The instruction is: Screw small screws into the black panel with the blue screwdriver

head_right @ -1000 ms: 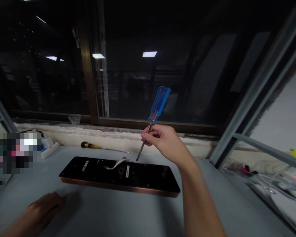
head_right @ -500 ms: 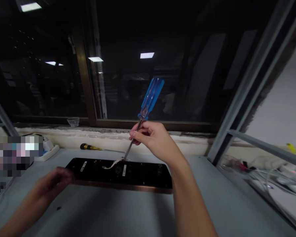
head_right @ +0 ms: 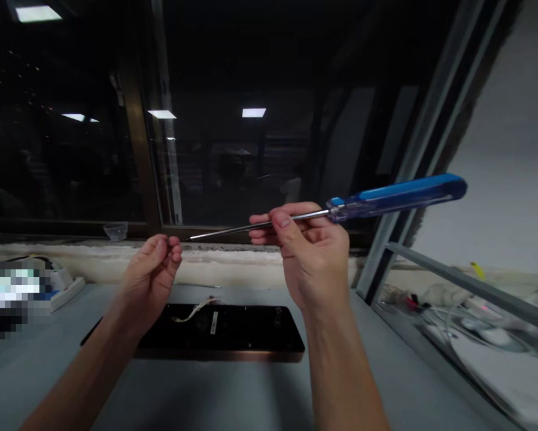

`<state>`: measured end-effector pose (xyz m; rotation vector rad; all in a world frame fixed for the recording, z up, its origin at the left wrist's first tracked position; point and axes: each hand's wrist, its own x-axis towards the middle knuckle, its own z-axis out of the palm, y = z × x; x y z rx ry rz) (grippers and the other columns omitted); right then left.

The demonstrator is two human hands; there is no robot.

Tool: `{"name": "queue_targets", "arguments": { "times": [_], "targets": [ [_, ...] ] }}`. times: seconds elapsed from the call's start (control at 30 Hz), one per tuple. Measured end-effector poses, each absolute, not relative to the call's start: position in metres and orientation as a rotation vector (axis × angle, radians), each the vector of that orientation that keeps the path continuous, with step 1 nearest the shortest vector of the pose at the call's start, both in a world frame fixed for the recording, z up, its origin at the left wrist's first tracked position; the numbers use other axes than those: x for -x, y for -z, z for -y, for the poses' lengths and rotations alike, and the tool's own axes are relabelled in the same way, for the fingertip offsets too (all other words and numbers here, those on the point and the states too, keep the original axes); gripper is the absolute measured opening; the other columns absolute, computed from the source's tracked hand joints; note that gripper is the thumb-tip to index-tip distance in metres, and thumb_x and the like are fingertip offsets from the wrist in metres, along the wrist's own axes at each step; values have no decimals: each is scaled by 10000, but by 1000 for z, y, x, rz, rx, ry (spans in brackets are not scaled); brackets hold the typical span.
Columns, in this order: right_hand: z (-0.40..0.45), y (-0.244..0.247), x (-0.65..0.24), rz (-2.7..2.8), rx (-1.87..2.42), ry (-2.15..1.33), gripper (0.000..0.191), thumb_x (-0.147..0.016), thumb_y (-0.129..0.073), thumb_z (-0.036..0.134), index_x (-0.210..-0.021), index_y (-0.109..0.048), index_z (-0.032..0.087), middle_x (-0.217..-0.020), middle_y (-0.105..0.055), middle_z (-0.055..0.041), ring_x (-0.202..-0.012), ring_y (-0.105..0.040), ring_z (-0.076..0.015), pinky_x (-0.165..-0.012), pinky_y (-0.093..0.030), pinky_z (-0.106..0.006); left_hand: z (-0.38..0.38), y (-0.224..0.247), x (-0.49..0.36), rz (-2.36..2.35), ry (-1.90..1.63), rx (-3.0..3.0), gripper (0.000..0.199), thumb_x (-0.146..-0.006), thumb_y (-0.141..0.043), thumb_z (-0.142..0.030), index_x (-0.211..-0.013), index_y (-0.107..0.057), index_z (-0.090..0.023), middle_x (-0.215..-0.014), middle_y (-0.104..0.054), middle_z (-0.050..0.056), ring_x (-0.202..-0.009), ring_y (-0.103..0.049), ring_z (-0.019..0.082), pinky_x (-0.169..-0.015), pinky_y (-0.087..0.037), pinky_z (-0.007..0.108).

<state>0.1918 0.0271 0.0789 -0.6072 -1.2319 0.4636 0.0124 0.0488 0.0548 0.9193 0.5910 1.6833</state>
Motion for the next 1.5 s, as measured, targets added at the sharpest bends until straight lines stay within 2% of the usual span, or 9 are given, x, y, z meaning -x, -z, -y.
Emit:
{"name": "queue_targets", "arguments": {
  "times": [0.23,0.53,0.83,1.23,1.5],
  "targets": [
    [-26,-76,-174,1277,482,-554,113,-731,-657,312,-726,-570,239,-698,-700,-7,-618,-657,-164,-579,-536,-319,-52,-42,-2,-637,-1648,-1034,149,-702,-658,-272,-671,-545,-180,-623,-591,-31,-533,-552,57,-525,-495,151],
    [-22,-77,-168,1315,494,-517,84,-748,-659,276,-718,-591,237,-697,-702,-1,-614,-662,-163,-590,-552,-325,-50,-40,2,-480,-1521,-983,281,-505,-799,-276,-639,-572,-181,-546,-610,-52,-512,-559,46,-517,-485,124],
    [-19,-74,-175,1441,451,-520,27,-761,-662,243,-772,-654,220,-748,-721,11,-633,-665,-140,-631,-550,-293,-58,-38,5,-502,-1522,-1007,277,-463,-838,-261,-597,-625,-145,-517,-653,-22,-470,-571,56,-479,-472,132],
    [-16,-74,-181,1531,457,-566,26,-772,-653,234,-784,-671,250,-770,-726,25,-709,-675,-135,-659,-548,-265,-58,-36,16,-554,-1397,-1232,203,-560,-791,-256,-609,-627,-147,-514,-661,-21,-468,-579,69,-489,-472,159],
    [-20,-73,-182,1435,522,-582,50,-742,-682,266,-735,-665,219,-703,-715,8,-617,-667,-137,-618,-550,-274,-53,-34,14,-700,-1413,-1545,126,-670,-698,-251,-693,-608,-166,-574,-650,-34,-538,-602,94,-556,-487,208]
  ]
}}
